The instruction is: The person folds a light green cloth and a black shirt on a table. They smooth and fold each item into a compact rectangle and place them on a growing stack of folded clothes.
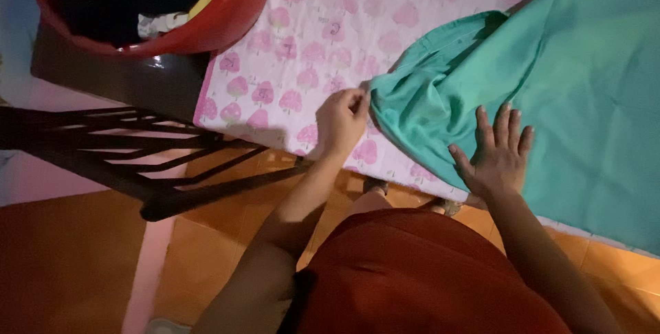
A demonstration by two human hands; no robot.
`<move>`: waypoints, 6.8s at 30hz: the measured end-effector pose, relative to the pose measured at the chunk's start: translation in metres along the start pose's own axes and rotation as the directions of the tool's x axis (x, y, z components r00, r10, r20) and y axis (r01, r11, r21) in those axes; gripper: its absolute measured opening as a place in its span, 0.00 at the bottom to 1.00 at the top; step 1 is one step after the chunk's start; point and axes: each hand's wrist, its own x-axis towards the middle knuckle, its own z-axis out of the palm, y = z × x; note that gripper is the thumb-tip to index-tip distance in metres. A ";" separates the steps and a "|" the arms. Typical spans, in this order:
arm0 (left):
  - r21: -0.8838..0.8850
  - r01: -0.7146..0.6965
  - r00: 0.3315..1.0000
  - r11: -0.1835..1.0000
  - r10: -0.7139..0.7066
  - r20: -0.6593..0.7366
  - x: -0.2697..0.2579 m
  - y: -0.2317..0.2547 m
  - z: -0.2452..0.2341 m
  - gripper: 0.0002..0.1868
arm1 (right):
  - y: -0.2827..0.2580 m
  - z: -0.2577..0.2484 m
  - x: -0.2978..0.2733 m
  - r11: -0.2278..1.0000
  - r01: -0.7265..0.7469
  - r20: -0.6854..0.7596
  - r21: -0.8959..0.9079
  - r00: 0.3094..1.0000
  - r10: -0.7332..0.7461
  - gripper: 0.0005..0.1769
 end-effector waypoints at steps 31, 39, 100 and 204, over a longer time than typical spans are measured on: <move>0.241 -0.371 0.918 0.897 0.315 0.242 0.041 0.002 -0.012 0.16 | 0.003 -0.002 -0.003 0.995 -0.087 0.007 0.054 0.996 0.087 0.51; 0.101 -0.494 0.837 0.864 0.441 0.325 0.089 0.068 0.091 0.18 | 0.006 0.000 -0.002 0.997 -0.072 -0.012 0.041 0.997 0.073 0.52; -0.055 0.117 0.851 0.992 -0.071 0.521 0.119 0.070 0.141 0.23 | 0.209 0.015 0.258 0.778 -0.447 -0.371 0.442 0.699 0.612 0.24; 0.308 0.074 0.997 0.949 -0.060 -0.056 0.010 -0.049 -0.006 0.26 | -0.020 0.002 0.018 0.998 0.044 0.091 0.035 0.995 -0.047 0.50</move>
